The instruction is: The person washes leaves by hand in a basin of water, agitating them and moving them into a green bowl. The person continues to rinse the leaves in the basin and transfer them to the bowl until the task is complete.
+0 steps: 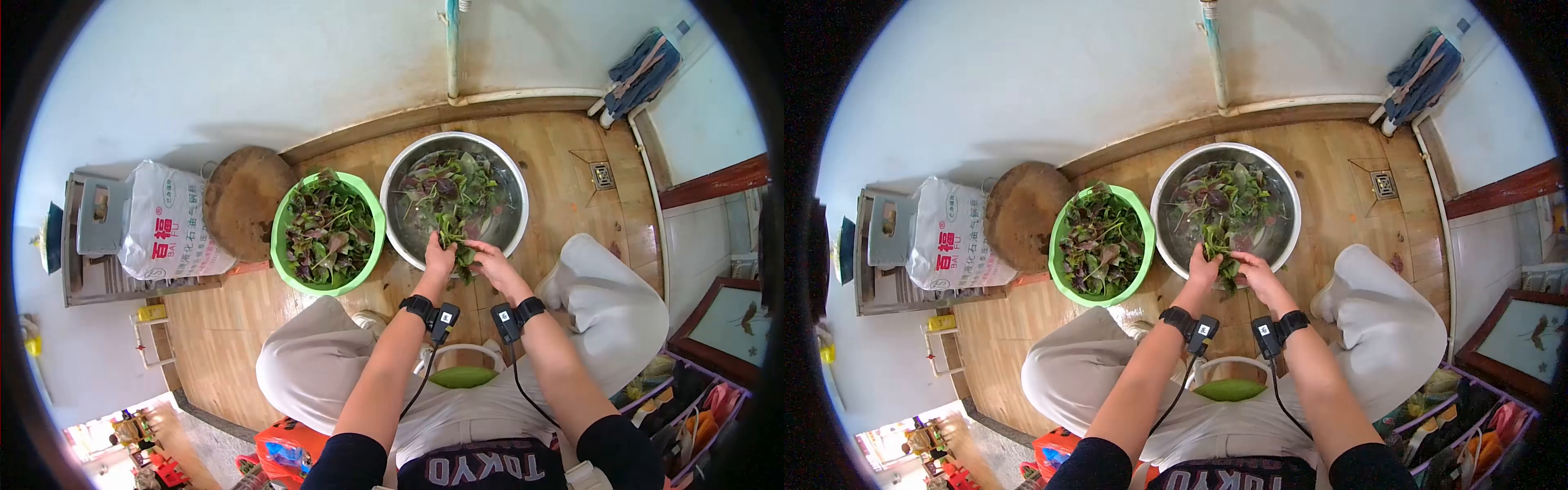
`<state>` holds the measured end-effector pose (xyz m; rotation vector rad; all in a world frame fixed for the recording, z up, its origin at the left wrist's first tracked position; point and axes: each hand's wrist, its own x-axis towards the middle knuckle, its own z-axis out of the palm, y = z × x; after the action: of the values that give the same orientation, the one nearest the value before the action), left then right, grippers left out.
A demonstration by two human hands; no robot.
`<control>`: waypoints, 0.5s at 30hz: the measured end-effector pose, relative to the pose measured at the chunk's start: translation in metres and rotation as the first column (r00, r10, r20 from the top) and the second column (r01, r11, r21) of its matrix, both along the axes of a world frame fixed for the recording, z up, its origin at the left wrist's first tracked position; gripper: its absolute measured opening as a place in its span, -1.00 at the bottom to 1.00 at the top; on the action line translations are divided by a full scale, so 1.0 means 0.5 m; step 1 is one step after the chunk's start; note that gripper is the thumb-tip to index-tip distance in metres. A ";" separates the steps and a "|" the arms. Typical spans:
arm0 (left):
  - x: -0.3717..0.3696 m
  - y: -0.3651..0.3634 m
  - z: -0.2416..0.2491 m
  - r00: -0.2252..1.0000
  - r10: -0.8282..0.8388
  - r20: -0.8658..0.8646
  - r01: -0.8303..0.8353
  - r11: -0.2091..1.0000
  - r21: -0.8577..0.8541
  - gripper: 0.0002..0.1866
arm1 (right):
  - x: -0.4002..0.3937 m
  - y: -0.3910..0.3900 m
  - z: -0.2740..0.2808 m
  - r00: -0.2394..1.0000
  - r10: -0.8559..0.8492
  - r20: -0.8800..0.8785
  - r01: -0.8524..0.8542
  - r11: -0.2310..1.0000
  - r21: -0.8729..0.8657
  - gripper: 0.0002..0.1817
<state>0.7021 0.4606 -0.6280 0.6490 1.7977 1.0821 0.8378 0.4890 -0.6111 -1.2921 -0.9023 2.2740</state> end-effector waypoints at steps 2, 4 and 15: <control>-0.004 -0.003 -0.022 1.000 0.005 0.025 -0.004 1.000 -0.017 -0.70 | 0.002 -0.003 -0.004 1.000 0.001 -0.024 -0.002 1.000 -0.025 -0.58; -0.009 -0.002 -0.037 0.997 0.009 0.078 -0.005 0.999 -0.048 -0.70 | 0.006 -0.003 -0.015 1.000 0.009 -0.007 -0.009 1.000 -0.007 -0.60; -0.210 0.034 0.028 0.813 0.017 -0.582 0.019 0.998 0.055 -0.60 | 0.064 -0.046 -0.153 0.653 -0.152 0.742 -0.498 0.651 0.573 -0.73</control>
<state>0.5971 0.4775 -0.6140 1.1113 2.2887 0.9984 0.8699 0.4659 -0.6874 -1.7200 -2.0750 1.0599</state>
